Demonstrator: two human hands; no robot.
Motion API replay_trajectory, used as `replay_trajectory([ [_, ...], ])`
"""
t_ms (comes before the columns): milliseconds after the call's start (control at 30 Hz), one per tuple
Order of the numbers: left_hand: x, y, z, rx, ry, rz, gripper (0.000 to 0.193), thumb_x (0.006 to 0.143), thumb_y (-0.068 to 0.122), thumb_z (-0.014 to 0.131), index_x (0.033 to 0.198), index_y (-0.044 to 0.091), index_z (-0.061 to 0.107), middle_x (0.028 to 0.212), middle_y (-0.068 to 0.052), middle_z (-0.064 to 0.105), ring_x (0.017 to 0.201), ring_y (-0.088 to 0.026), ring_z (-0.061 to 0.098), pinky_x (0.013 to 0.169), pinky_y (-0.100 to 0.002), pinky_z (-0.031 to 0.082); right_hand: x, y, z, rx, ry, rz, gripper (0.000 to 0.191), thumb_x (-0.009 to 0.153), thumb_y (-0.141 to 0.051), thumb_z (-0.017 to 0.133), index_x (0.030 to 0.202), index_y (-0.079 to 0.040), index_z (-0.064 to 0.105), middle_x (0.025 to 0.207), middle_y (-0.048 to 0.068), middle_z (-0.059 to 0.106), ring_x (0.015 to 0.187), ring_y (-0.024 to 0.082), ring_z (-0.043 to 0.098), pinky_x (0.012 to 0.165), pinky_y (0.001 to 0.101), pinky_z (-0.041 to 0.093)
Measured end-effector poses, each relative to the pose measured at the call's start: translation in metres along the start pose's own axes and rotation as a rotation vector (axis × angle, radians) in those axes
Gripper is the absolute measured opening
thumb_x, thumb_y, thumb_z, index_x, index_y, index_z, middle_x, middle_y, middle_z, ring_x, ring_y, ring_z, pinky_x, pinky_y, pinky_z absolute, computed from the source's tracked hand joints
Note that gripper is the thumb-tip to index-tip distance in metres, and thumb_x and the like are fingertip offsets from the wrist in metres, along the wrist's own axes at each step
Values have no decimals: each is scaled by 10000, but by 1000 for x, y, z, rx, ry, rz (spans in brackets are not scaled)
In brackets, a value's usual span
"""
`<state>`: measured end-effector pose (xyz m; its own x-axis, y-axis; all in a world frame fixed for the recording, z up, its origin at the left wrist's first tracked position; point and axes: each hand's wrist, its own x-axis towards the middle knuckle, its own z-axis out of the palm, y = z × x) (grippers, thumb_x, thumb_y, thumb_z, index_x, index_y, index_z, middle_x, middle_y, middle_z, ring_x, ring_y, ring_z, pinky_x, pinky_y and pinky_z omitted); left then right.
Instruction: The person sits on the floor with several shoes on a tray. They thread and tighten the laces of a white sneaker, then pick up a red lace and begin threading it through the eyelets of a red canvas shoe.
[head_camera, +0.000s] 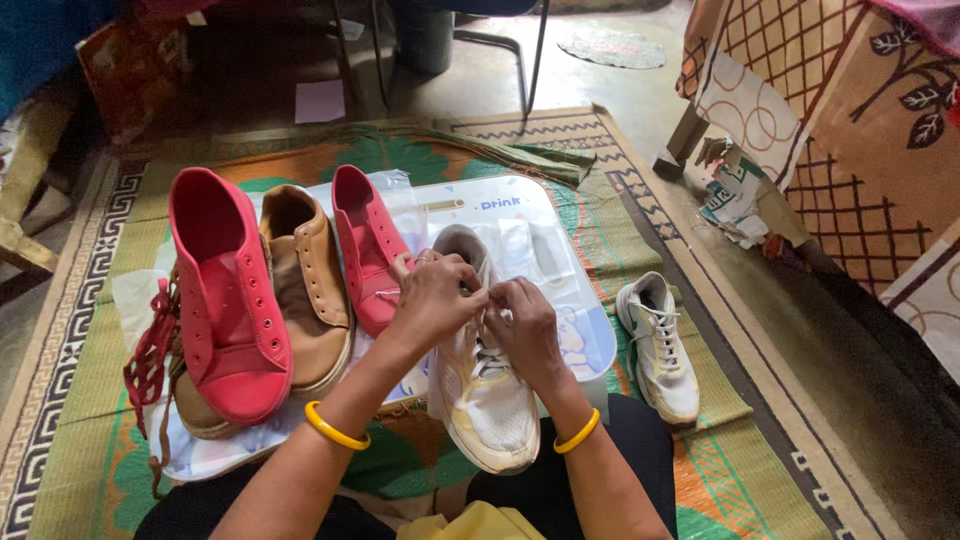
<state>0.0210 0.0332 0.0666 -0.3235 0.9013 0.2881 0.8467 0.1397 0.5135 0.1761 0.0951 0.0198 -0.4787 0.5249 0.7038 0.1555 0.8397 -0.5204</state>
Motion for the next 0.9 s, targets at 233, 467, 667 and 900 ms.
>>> replay_trajectory([
  [233,-5,15,1,-25,52,6,226,755,362,742,751,147,810,909,-18,747,1023,-249,627,1001,-486,294,-2,7,-20,55,32,82,136,828,-13,726,916,-30,623,851,93,643,784,247,665,726,362,545],
  [467,-4,9,1,-197,0,17,261,789,395,725,825,153,817,891,-24,754,982,-260,642,976,-456,311,3,0,-50,213,-89,86,183,913,-9,698,1093,-24,723,986,113,700,902,250,689,779,345,555],
  [667,-11,11,2,-150,-13,115,308,752,375,804,928,124,777,976,-46,736,1039,-294,621,937,-446,381,5,-8,-40,-6,21,68,141,842,-62,767,983,-54,762,917,106,715,867,268,697,753,361,545],
  [900,-27,50,2,2,106,219,274,779,263,761,1047,209,776,951,-9,753,1080,-265,632,1043,-647,212,-7,11,-44,159,-3,127,112,888,-23,687,994,1,660,915,113,676,861,249,699,775,342,547],
])
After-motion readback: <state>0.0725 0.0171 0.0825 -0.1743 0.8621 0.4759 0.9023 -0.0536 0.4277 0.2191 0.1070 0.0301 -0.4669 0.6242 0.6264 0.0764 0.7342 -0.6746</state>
